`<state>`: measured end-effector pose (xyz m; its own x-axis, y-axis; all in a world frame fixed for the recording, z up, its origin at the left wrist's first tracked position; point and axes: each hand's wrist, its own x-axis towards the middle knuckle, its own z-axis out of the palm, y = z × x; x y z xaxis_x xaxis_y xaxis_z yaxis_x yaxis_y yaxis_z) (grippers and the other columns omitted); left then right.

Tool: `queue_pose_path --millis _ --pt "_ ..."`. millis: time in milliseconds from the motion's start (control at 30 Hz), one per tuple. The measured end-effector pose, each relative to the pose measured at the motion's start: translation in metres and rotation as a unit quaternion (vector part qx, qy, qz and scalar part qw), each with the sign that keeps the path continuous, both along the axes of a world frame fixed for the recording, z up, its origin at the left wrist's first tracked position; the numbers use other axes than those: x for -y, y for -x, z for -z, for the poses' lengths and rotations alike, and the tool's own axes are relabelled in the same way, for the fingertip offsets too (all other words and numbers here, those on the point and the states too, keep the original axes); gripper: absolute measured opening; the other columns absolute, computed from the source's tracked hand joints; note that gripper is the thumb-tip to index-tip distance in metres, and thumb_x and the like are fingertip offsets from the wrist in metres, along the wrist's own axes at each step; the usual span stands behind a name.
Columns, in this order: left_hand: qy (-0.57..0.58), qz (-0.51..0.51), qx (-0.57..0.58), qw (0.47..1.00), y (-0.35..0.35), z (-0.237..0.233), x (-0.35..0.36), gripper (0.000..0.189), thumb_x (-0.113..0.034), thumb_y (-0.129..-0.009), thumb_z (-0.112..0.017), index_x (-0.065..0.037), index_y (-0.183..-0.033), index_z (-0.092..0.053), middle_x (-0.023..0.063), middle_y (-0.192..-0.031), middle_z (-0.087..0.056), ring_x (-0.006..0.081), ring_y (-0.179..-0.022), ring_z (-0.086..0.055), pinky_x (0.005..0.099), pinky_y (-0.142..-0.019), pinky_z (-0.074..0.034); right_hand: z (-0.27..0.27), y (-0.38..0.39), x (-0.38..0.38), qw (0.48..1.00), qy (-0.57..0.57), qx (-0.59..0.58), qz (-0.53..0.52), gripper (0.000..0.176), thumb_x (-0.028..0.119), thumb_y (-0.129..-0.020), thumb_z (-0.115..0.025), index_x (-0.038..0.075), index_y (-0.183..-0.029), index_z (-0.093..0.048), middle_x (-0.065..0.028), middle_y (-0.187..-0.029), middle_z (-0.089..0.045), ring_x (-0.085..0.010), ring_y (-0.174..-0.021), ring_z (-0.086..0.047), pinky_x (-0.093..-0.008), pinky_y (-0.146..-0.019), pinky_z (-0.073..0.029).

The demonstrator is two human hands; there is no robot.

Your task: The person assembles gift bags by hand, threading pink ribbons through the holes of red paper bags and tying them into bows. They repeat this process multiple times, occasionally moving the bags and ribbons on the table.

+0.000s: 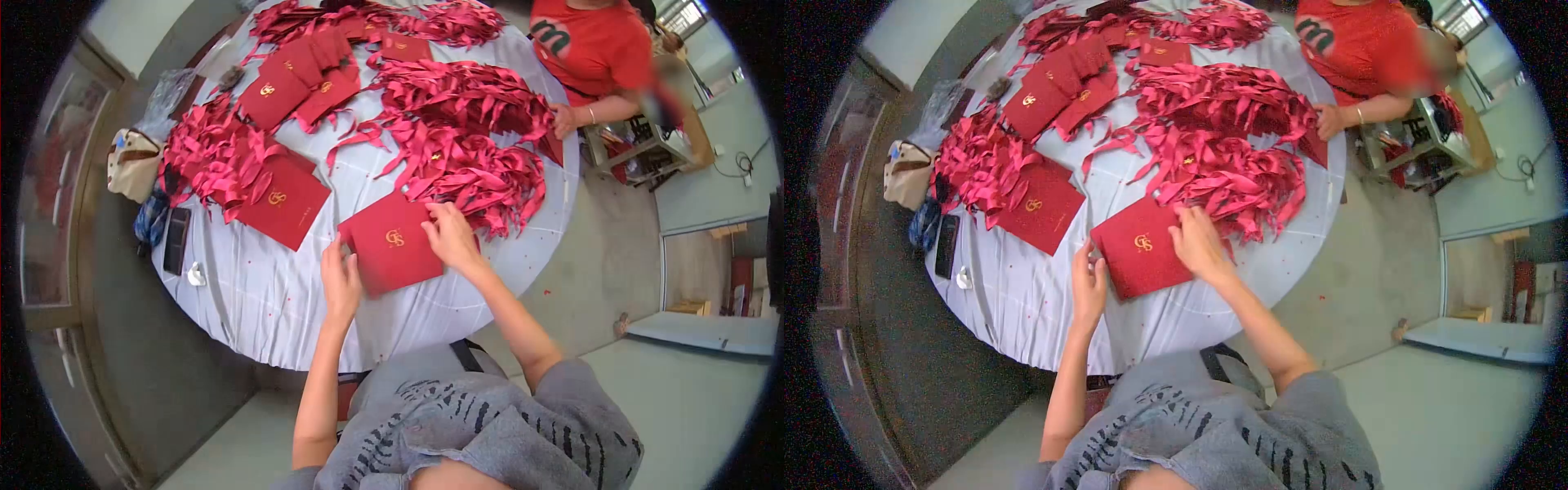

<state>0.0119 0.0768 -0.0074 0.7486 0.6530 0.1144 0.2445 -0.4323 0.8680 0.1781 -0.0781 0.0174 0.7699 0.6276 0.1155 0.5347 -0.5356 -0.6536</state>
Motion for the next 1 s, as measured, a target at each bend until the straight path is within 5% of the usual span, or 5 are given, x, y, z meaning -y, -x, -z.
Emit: queue_pose_path --millis 167,400,567,767,1000 --pt "-0.082 0.011 -0.039 0.996 -0.015 0.006 0.011 0.045 -0.001 -0.082 -0.054 0.003 -0.125 -0.043 0.0186 -0.105 -0.051 0.0300 -0.096 -0.050 0.0358 -0.085 -0.041 0.025 0.019 0.001 0.997 -0.056 -0.015 0.054 0.041 0.010 -0.076 -0.062 -0.005 -0.112 -0.050 -0.0205 -0.099 -0.052 -0.0363 -0.094 -0.050 -0.0409 -0.084 -0.042" --pt "0.056 -0.032 0.083 0.994 0.017 -0.038 0.037 0.037 0.003 -0.080 -0.060 0.002 -0.115 -0.049 0.0128 -0.102 -0.053 0.0190 -0.081 -0.058 0.0289 -0.068 -0.048 -0.012 0.045 0.032 0.972 -0.193 -0.128 0.032 0.044 0.006 -0.078 -0.061 -0.001 -0.120 -0.049 -0.0179 -0.100 -0.056 -0.0289 -0.089 -0.054 -0.0337 -0.082 -0.044" --pt "0.063 -0.022 0.037 0.997 0.041 -0.053 0.048 0.045 0.002 -0.079 -0.062 0.000 -0.119 -0.042 0.0104 -0.100 -0.054 0.0165 -0.087 -0.056 0.0276 -0.074 -0.047 -0.031 0.068 0.053 0.962 -0.220 -0.161 0.011 0.048 0.005 -0.079 -0.062 0.002 -0.125 -0.047 -0.0147 -0.102 -0.057 -0.0227 -0.088 -0.056 -0.0305 -0.078 -0.046" --pt "-0.200 0.046 0.054 0.977 0.040 -0.073 0.061 0.050 0.005 -0.075 -0.062 -0.008 -0.122 -0.052 0.0176 -0.117 -0.048 0.0295 -0.098 -0.052 0.0365 -0.087 -0.043 -0.051 0.073 0.058 0.973 -0.209 -0.085 -0.056 0.056 0.006 -0.078 -0.062 0.007 -0.130 -0.043 -0.0158 -0.114 -0.053 -0.0290 -0.102 -0.050 -0.0363 -0.090 -0.040" --pt "-0.347 0.063 0.020 0.936 0.046 -0.071 0.064 0.052 0.009 -0.069 -0.057 -0.016 -0.115 -0.062 0.0117 -0.127 -0.043 0.0310 -0.115 -0.041 0.0384 -0.097 -0.037 -0.054 0.075 0.069 0.977 -0.164 -0.001 -0.135 0.054 -0.003 -0.078 -0.056 0.016 -0.128 -0.049 -0.0177 -0.117 -0.046 -0.0336 -0.106 -0.049 -0.0376 -0.089 -0.043"
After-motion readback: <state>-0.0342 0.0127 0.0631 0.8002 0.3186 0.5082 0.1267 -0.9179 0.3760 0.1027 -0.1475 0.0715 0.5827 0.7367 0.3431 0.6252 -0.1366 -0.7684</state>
